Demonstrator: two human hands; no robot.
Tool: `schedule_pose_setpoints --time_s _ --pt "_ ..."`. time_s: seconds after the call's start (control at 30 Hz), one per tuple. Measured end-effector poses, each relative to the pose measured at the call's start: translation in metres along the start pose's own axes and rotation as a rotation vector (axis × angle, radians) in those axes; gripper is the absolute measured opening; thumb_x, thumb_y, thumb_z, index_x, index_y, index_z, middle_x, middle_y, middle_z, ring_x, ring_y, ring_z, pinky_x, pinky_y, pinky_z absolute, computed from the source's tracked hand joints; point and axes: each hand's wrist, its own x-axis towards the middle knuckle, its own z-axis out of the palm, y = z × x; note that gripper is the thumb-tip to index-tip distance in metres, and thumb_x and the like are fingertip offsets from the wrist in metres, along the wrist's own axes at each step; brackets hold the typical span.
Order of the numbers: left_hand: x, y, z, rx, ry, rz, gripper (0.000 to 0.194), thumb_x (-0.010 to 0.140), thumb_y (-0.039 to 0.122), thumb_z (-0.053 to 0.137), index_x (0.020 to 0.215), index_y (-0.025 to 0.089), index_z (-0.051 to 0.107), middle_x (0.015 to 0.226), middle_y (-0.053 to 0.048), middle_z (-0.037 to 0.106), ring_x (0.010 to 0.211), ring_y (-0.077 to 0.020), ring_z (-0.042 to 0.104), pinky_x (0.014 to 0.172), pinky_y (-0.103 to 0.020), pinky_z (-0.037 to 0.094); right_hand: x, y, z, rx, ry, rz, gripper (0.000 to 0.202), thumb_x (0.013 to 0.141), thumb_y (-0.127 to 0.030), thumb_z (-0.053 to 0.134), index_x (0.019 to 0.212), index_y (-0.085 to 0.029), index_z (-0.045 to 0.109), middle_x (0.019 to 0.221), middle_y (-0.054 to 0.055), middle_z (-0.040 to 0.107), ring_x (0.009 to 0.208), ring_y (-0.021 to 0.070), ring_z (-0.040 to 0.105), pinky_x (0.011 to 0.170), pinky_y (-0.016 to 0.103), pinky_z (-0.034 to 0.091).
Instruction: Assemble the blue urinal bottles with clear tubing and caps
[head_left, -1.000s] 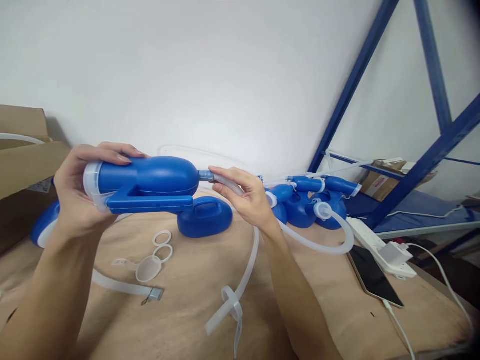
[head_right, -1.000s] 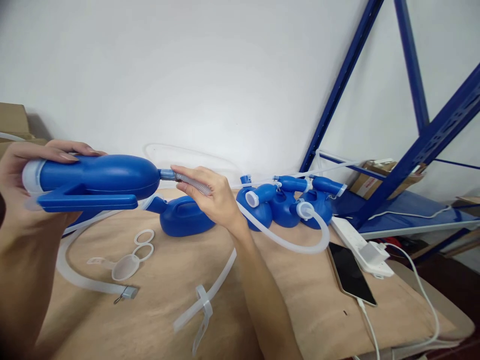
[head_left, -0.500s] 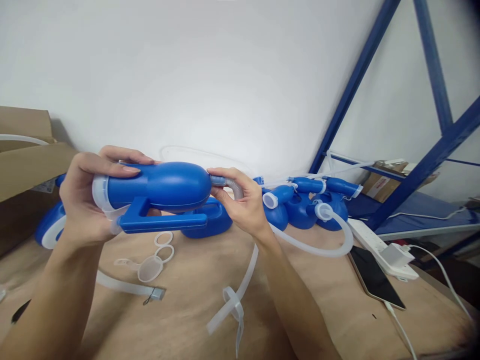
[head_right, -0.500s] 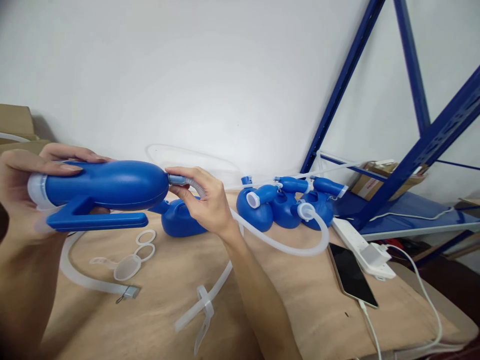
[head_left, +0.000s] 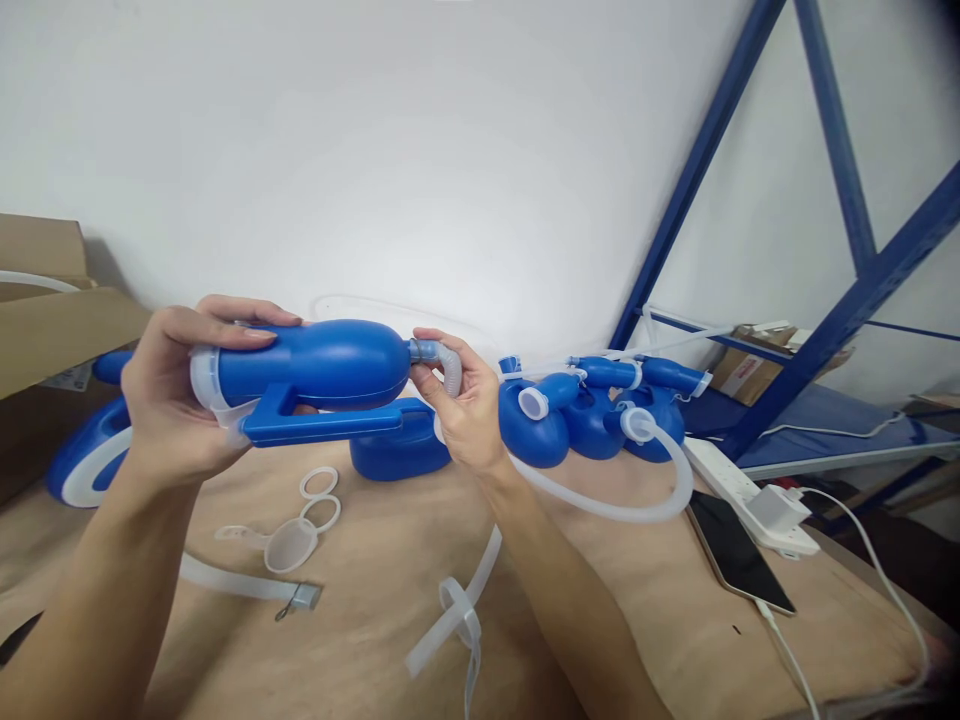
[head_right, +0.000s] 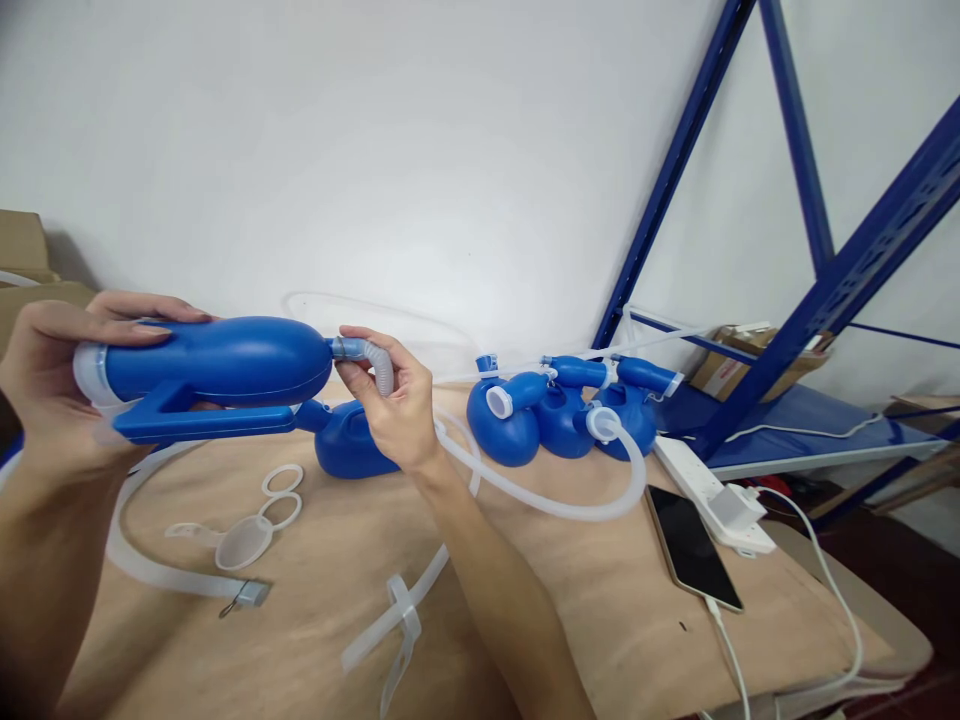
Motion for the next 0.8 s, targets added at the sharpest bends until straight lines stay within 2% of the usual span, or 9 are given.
schedule_pose_setpoints --time_s 0.23,0.37,0.53,0.7,0.8 --pt "0.0 0.0 -0.001 0.018 -0.01 -0.031 0.056 0.059 0.04 0.1 0.103 0.02 0.07 0.106 -0.011 0.077 0.096 -0.0267 0.075 0.075 -0.037 0.063 -0.001 0.007 -0.001 -0.167 0.093 -0.076 0.033 0.096 -0.043 0.065 0.123 -0.024 0.068 0.114 0.009 0.072 0.099 0.0211 0.07 0.092 0.036 0.061" --pt "0.0 0.002 -0.001 0.004 -0.021 -0.05 0.052 0.064 0.041 0.098 0.102 0.019 0.069 0.106 -0.011 0.076 0.098 -0.0254 0.075 0.077 -0.036 0.063 0.001 0.009 -0.007 -0.171 0.002 -0.059 0.035 0.096 -0.038 0.066 0.128 -0.025 0.067 0.115 0.008 0.072 0.1 0.0199 0.069 0.093 0.035 0.06" --pt "-0.001 0.007 -0.001 0.008 -0.056 -0.1 0.05 0.072 0.043 0.093 0.107 0.018 0.067 0.11 -0.012 0.074 0.105 -0.0231 0.072 0.085 -0.036 0.061 0.006 -0.005 -0.017 -0.091 -0.114 0.003 0.028 0.091 -0.03 0.072 0.118 -0.022 0.071 0.117 0.007 0.073 0.105 0.0198 0.07 0.096 0.034 0.058" --pt "-0.003 0.009 -0.001 -0.018 -0.111 -0.119 0.051 0.074 0.043 0.092 0.11 0.02 0.064 0.114 -0.012 0.071 0.107 -0.0235 0.071 0.086 -0.037 0.061 0.007 -0.016 -0.024 -0.092 -0.162 0.115 0.031 0.088 -0.034 0.076 0.115 -0.021 0.073 0.109 0.005 0.076 0.097 0.0196 0.072 0.09 0.033 0.061" --pt "-0.001 0.015 -0.001 0.017 -0.131 -0.122 0.05 0.072 0.043 0.093 0.108 0.021 0.065 0.114 -0.012 0.071 0.105 -0.0247 0.072 0.085 -0.04 0.061 0.009 -0.016 -0.029 -0.097 -0.191 0.121 0.032 0.087 -0.036 0.078 0.115 -0.021 0.074 0.11 0.005 0.077 0.095 0.0186 0.074 0.091 0.033 0.06"
